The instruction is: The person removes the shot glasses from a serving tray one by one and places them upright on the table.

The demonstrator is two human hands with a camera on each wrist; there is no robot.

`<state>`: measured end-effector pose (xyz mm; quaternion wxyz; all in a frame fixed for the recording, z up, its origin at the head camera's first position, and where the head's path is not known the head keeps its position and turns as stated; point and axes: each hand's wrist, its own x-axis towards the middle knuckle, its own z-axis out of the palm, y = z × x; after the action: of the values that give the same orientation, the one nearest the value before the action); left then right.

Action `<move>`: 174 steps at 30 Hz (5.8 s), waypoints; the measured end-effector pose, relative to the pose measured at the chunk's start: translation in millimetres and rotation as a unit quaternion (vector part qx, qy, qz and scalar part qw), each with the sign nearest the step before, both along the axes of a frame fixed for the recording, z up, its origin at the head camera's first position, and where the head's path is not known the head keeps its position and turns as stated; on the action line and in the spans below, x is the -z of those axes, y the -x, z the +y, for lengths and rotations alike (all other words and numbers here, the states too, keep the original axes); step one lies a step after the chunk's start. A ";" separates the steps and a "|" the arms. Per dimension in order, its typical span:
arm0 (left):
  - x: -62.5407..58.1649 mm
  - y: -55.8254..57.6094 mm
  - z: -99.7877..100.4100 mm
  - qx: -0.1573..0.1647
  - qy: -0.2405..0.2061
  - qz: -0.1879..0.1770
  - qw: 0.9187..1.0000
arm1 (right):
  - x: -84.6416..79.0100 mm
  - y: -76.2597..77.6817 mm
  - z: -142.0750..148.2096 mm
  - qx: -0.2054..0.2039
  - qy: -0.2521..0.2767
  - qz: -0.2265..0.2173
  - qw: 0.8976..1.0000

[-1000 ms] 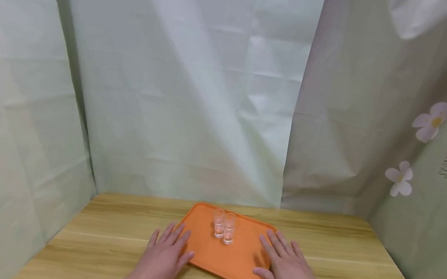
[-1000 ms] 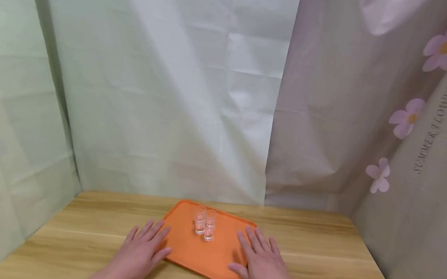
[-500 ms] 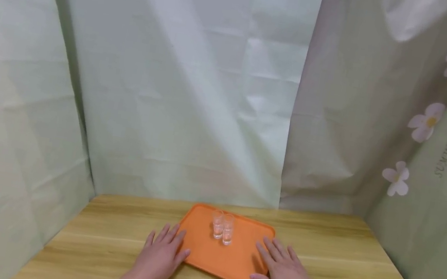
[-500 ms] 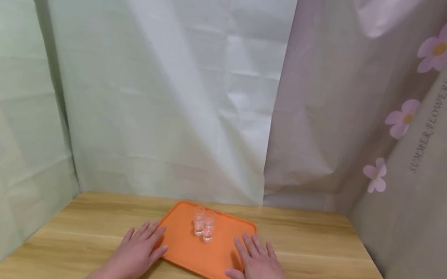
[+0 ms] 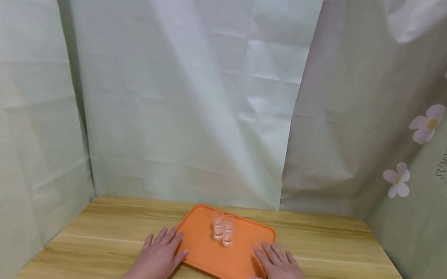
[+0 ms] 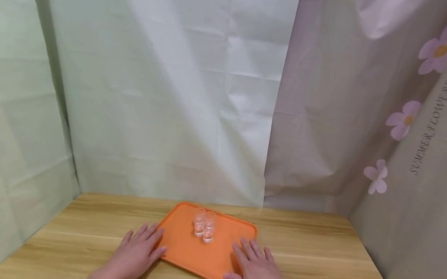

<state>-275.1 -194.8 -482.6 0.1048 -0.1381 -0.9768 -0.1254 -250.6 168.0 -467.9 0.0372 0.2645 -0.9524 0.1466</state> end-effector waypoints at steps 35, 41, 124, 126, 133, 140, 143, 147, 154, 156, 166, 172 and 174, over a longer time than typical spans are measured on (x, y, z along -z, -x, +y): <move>-1.7 0.2 4.2 -0.016 -0.003 -0.025 1.000 | 2.3 6.7 -0.2 -0.002 -0.008 -0.038 0.999; -4.1 -7.5 7.5 -0.018 0.007 -0.018 1.000 | 1.4 5.9 4.4 -0.014 -0.002 -0.041 0.999; -4.9 -50.3 17.0 0.059 0.020 -0.045 0.997 | 3.3 13.8 88.6 -0.078 0.014 -0.024 0.997; -6.6 -48.0 17.8 0.051 0.016 -0.050 0.997 | 3.5 14.1 88.5 -0.079 0.011 -0.011 0.997; -7.1 -33.1 21.4 0.018 0.004 -0.031 0.999 | -7.7 14.4 67.1 -0.056 0.029 0.005 0.998; -0.7 -26.4 17.2 -0.005 0.024 -0.046 0.999 | -13.4 12.4 42.7 -0.059 0.048 0.001 0.997; 3.4 -28.1 14.6 -0.005 0.031 -0.032 0.999 | -11.7 10.0 39.5 -0.057 0.045 -0.006 0.997; 4.8 -28.4 11.8 -0.004 0.030 -0.001 1.000 | -10.9 8.4 38.4 -0.050 0.046 -0.004 0.998; -2.1 -20.0 12.6 0.015 0.018 0.031 0.999 | -14.0 16.0 29.6 -0.050 0.097 0.009 0.994; -2.5 -18.5 12.4 0.015 0.011 0.023 1.000 | -15.3 19.6 24.5 -0.046 0.126 -0.009 0.991; 9.1 -18.6 6.1 0.019 -0.023 0.013 0.999 | -7.9 33.3 2.1 -0.034 0.217 -0.088 0.971; 8.8 -19.5 7.6 0.008 -0.027 0.005 1.000 | -4.1 33.9 -7.8 -0.026 0.248 -0.126 0.960; 8.4 -20.2 8.1 0.003 -0.026 0.000 1.000 | -4.4 32.6 -10.5 -0.029 0.255 -0.135 0.957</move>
<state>-254.9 -186.7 -491.1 0.1081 -0.1385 -0.9727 -0.1515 -283.2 157.5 -463.6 -0.0294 0.2515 -0.8715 0.4200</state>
